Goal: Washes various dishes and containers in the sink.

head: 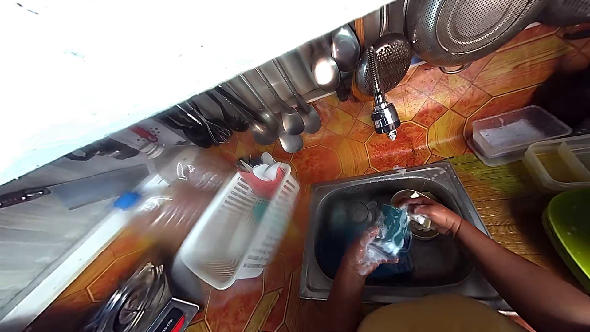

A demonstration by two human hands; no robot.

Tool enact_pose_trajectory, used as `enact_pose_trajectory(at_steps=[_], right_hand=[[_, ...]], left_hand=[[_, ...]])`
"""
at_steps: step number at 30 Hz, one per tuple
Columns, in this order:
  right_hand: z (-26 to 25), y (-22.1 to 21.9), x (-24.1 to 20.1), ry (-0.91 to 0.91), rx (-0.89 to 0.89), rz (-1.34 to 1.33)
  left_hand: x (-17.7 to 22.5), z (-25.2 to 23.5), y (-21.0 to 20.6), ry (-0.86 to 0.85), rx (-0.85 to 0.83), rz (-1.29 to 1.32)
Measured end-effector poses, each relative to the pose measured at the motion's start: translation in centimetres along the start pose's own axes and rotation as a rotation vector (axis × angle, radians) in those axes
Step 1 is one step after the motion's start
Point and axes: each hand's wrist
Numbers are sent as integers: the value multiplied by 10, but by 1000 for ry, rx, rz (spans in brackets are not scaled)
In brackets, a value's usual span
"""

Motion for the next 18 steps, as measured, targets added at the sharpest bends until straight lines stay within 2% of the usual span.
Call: enact_pose_trajectory(at_steps=[2,4,6,8,9,11,13,15,17,18], right_hand=[[3,1,-8,52,-118,182],[7,-14,-17,146,-116,435],[17,-43,-13,274,11,571],[28,-68,1,475,90,734],[32,-74,9,579,80,849],[34,-73,22,708,-31,1129],[30,-62,36,642,-182,1305],[21,-54,41,482,-252,1361],[16,-58,32,274,-244,1190],[16,-63,24,146,-199,988]], left_hand=[[5,-5,3,29,183,-83],[5,-13,2,89,353,-70],[-4,-19,5,104,351,-2],[-15,-24,7,63,267,29],[-18,-27,8,31,228,34],[-14,-29,6,55,273,-56],[-10,-31,3,137,349,-211],[-11,-37,1,143,398,-316],[-13,-43,-2,38,409,-373],[-14,-45,-2,-62,394,-402]])
Point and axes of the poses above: each hand's wrist, its own z-axis away from the middle knuckle, its own y-axis out of the back of the hand, x = y × z, and after that the axes turned 11 degrees about -y, right-handed
